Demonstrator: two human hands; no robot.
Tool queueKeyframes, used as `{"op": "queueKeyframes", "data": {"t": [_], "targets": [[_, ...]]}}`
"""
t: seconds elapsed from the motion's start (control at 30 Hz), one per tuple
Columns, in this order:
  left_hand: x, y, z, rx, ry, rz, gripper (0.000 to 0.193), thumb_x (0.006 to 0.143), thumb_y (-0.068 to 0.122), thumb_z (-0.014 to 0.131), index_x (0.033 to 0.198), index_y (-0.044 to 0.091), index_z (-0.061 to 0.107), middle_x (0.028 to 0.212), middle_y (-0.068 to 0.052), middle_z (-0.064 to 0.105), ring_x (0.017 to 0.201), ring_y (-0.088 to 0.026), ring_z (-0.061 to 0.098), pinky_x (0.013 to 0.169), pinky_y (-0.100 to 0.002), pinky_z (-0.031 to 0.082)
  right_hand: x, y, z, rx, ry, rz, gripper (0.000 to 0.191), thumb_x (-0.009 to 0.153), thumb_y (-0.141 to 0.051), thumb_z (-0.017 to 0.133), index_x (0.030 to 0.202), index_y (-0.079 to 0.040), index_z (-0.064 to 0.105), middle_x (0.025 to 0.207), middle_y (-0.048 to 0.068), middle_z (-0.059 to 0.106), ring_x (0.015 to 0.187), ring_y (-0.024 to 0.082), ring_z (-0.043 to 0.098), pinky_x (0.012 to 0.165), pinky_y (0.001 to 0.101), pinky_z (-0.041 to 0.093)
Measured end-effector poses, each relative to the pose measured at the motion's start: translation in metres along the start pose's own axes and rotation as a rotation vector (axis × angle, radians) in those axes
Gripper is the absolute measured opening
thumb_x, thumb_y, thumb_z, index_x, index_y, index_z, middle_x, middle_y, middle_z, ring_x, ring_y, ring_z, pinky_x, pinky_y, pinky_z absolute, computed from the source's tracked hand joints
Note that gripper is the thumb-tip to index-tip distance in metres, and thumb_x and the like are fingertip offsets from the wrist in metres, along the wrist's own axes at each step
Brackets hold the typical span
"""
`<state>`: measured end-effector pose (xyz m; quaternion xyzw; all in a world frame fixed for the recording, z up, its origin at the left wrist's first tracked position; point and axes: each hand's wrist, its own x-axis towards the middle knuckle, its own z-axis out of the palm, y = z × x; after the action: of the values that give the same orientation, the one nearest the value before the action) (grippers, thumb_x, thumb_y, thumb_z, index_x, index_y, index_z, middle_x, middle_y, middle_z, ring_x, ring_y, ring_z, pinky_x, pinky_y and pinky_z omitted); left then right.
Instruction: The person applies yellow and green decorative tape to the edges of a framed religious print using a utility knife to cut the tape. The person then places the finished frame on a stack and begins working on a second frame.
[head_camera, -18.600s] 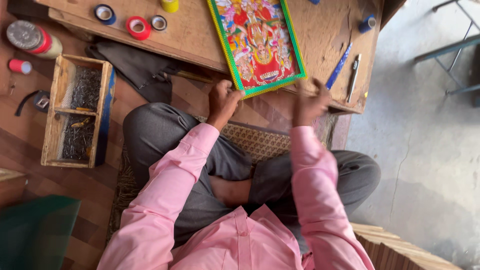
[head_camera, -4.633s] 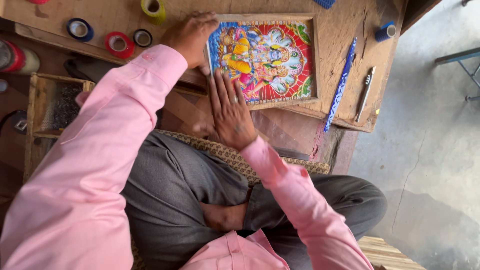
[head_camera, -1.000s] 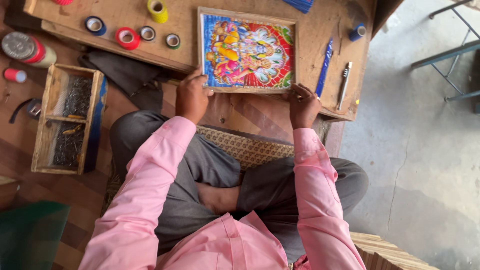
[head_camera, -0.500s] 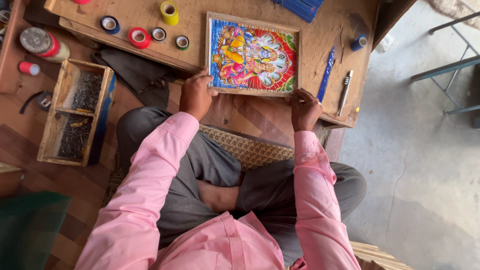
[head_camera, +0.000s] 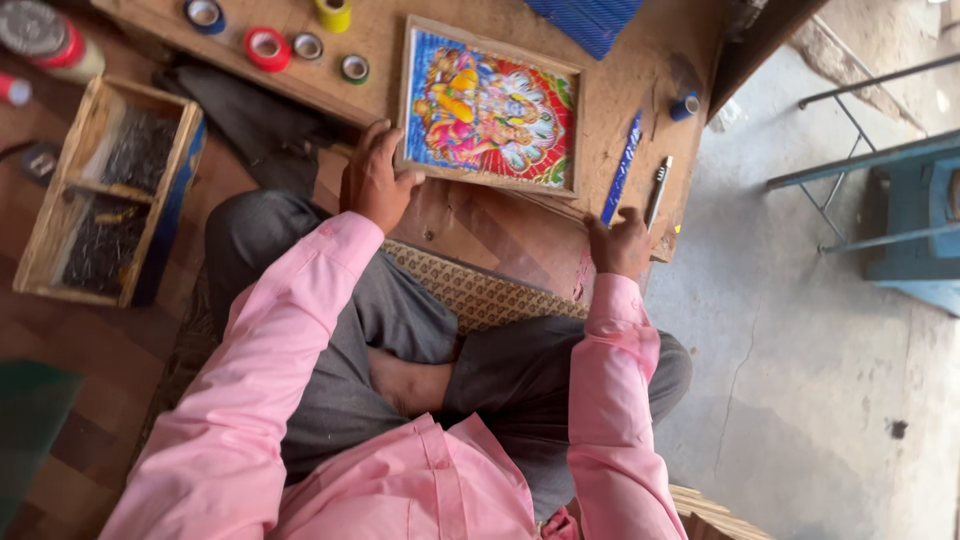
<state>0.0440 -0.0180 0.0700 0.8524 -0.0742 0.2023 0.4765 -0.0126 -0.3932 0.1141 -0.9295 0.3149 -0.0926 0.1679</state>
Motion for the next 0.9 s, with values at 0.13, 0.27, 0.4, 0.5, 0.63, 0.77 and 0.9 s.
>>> {"op": "queueKeyframes", "data": {"t": [0.13,0.27,0.4,0.5,0.63,0.77,0.9], "targets": [[0.001,-0.016,0.006,-0.033,0.184,-0.018,0.05,0.077,0.008,0.088,0.119,0.004,0.061,0.134,-0.02,0.061,0.126,-0.041,0.058,0.107,-0.047,0.047,0.003,0.028,0.011,-0.057,0.003,-0.166,0.063,0.063,-0.037,0.093,0.109,-0.002,0.069,0.106,0.023,0.071,0.098,0.041,0.068,0.086,0.0484,0.054],[0.007,-0.024,0.003,0.012,0.332,-0.001,0.042,0.077,0.002,0.082,0.112,0.005,0.059,0.129,-0.019,0.059,0.125,-0.04,0.057,0.104,-0.046,0.048,0.024,0.027,0.019,-0.072,0.111,-0.132,0.045,0.062,-0.025,0.089,0.103,-0.008,0.079,0.099,0.022,0.074,0.095,0.039,0.071,0.09,0.0457,0.055],[0.011,-0.019,-0.009,0.015,0.354,-0.041,0.038,0.079,0.0,0.08,0.11,0.005,0.057,0.125,-0.017,0.058,0.12,-0.038,0.059,0.1,-0.044,0.05,0.056,0.032,-0.008,-0.088,-0.003,-0.111,0.046,0.066,-0.028,0.089,0.104,-0.005,0.079,0.1,0.024,0.075,0.091,0.039,0.073,0.086,0.0455,0.057],[0.013,-0.005,-0.017,0.05,0.343,-0.059,0.037,0.079,0.0,0.079,0.11,0.006,0.058,0.123,-0.016,0.058,0.117,-0.038,0.06,0.096,-0.043,0.051,0.066,0.022,-0.036,-0.01,0.096,-0.182,0.051,0.066,-0.034,0.096,0.104,-0.005,0.079,0.094,0.021,0.074,0.084,0.036,0.072,0.079,0.0449,0.055],[0.01,0.02,-0.019,0.079,0.25,-0.029,0.035,0.086,0.001,0.074,0.117,0.004,0.059,0.128,-0.016,0.057,0.117,-0.039,0.06,0.095,-0.045,0.051,0.051,0.01,-0.073,0.249,0.029,-0.444,0.043,0.083,-0.027,0.091,0.113,0.0,0.077,0.1,0.018,0.078,0.09,0.027,0.075,0.084,0.0366,0.056],[0.009,0.051,0.008,0.166,0.128,0.159,0.036,0.091,0.002,0.072,0.125,0.004,0.06,0.134,-0.02,0.054,0.118,-0.042,0.058,0.096,-0.047,0.05,0.032,0.004,-0.084,0.666,-0.187,-0.39,0.043,0.088,-0.023,0.086,0.118,0.004,0.072,0.104,0.015,0.077,0.093,0.019,0.075,0.081,0.0293,0.058],[0.041,0.073,0.046,0.242,0.108,0.135,0.034,0.087,0.003,0.075,0.118,0.004,0.062,0.135,-0.02,0.054,0.12,-0.042,0.059,0.1,-0.046,0.05,0.03,0.012,-0.069,0.783,-0.291,-0.418,0.048,0.086,-0.019,0.085,0.123,0.006,0.067,0.107,0.015,0.073,0.089,0.018,0.072,0.073,0.028,0.057]]}}
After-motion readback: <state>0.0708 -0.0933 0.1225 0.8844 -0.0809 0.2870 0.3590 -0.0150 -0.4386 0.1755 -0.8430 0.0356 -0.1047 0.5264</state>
